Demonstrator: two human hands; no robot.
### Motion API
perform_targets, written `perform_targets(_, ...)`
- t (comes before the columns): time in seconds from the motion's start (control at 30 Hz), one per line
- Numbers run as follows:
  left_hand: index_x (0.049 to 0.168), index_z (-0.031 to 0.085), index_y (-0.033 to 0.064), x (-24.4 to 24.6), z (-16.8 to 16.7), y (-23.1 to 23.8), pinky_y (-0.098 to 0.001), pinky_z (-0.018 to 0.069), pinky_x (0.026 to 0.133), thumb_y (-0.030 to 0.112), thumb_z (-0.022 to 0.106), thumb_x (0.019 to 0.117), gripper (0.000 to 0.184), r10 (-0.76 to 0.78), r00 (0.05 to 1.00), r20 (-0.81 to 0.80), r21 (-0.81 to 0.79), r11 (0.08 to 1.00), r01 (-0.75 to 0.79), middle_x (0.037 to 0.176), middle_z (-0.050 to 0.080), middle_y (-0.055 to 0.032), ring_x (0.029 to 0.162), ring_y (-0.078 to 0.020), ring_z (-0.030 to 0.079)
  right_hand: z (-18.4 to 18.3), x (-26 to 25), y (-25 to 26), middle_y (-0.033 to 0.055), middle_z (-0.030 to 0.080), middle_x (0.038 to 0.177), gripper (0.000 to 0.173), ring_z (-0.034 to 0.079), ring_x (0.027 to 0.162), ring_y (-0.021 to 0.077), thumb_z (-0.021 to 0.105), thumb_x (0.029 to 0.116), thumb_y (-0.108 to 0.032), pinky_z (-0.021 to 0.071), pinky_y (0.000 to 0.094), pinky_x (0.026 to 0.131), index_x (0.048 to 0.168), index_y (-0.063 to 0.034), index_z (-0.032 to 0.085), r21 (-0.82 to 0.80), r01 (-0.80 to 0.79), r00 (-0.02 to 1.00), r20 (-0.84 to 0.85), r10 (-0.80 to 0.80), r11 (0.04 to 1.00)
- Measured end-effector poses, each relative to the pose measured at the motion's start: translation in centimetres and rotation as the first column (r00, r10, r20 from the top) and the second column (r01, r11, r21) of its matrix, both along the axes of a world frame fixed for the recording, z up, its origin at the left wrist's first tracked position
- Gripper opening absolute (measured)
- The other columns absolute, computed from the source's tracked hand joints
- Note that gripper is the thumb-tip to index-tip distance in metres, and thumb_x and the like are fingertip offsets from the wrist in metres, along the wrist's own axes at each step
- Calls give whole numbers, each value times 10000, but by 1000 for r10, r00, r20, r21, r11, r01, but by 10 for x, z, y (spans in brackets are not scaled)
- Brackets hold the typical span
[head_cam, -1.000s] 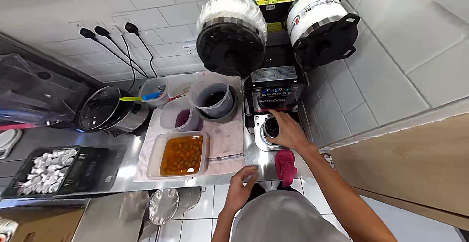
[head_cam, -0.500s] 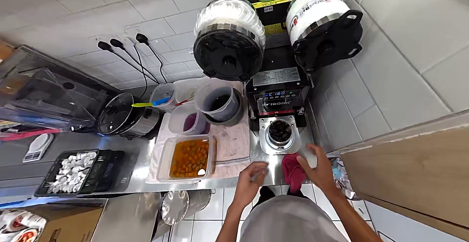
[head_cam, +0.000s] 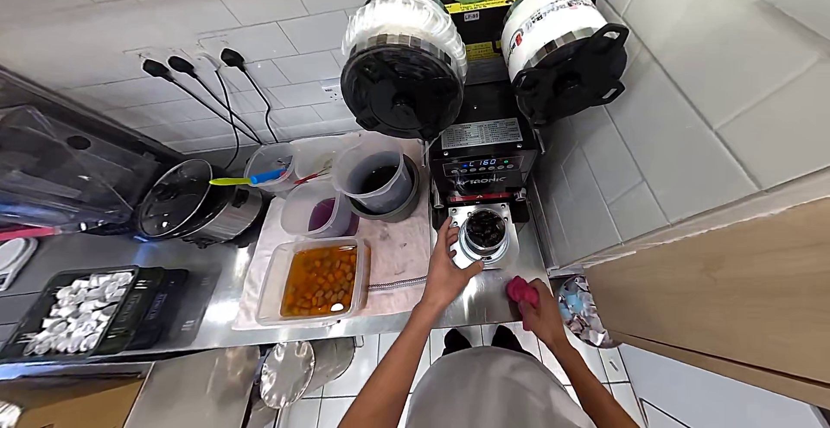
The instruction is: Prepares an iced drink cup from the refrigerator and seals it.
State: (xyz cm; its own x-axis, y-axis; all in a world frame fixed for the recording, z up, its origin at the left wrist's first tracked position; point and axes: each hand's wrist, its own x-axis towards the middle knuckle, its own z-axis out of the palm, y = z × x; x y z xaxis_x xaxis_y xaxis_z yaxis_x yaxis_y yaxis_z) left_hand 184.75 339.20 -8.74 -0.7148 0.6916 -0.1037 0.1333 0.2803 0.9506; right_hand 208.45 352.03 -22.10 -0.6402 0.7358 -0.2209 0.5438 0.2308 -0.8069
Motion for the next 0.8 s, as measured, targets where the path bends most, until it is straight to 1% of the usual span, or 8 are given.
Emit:
perform_targets(0.1,1619,230,226,2,-6,10,-427,558,1033,317,945,682,1182,-6,1000,5,26,1000,5,1468,539,-46,1338,-186,545,60,2,23,146,668,1087,320,667,1001,264,623,830,-150,570,498,868,1123,-24,649,29,75,992,-106,-72,997)
perform_targets(0.2,1617,237,238,1,-10,17,-414,567,1017,328,940,684,1172,-24,1000,-9,19,1000,24,1463,554,-33,1308,-169,573,128,-16,45,124,677,1127,354,665,1028,254,620,835,-189,565,503,875,1155,-51,685,203,39,990,-137,-11,978)
perform_targets(0.27,1611,257,240,0,-11,20,-421,560,1025,339,928,700,1135,-26,999,-26,2,1000,26,1458,561,-23,1312,-158,569,156,-33,55,87,668,1185,362,660,1061,219,618,856,-221,577,479,876,1180,-88,708,354,-30,982,-162,93,935)
perform_targets(0.37,1607,275,211,-1,-12,21,-449,536,1044,367,902,733,1087,-28,997,-69,-24,999,27,1424,597,-34,1286,-167,589,168,-58,69,65,651,1285,356,656,1137,205,613,890,-211,589,453,909,1218,-136,730,559,-170,957,-103,272,812)
perform_targets(0.47,1610,274,211,-1,-12,21,-454,525,1050,376,887,751,1068,-36,997,-61,-36,999,34,1423,597,-49,1275,-175,595,174,-77,72,66,638,1321,337,638,1186,233,640,916,-198,577,461,944,1240,-151,720,637,-278,938,21,345,719)
perform_targets(0.6,1608,279,202,-1,-14,21,-444,529,1042,392,884,750,1068,-36,998,-54,-18,999,35,1406,604,-59,1268,-175,598,176,-93,71,61,645,1301,334,641,1167,252,650,905,-190,583,456,914,1230,-183,727,705,-346,915,106,390,619)
perform_targets(0.7,1609,283,200,-2,-14,20,-438,525,1053,397,884,753,1064,-44,997,-56,-16,999,43,1407,605,-62,1267,-172,601,178,-103,72,65,644,1301,332,641,1157,253,661,902,-184,573,460,922,1226,-173,732,681,-380,899,112,424,626)
perform_targets(0.8,1610,269,194,-3,-15,18,-428,522,1062,385,886,756,1070,-66,997,-44,-11,998,66,1404,606,-53,1265,-159,601,185,-95,79,55,639,1312,321,630,1191,214,650,912,-177,564,465,967,1221,-143,731,599,-294,924,-23,383,745)
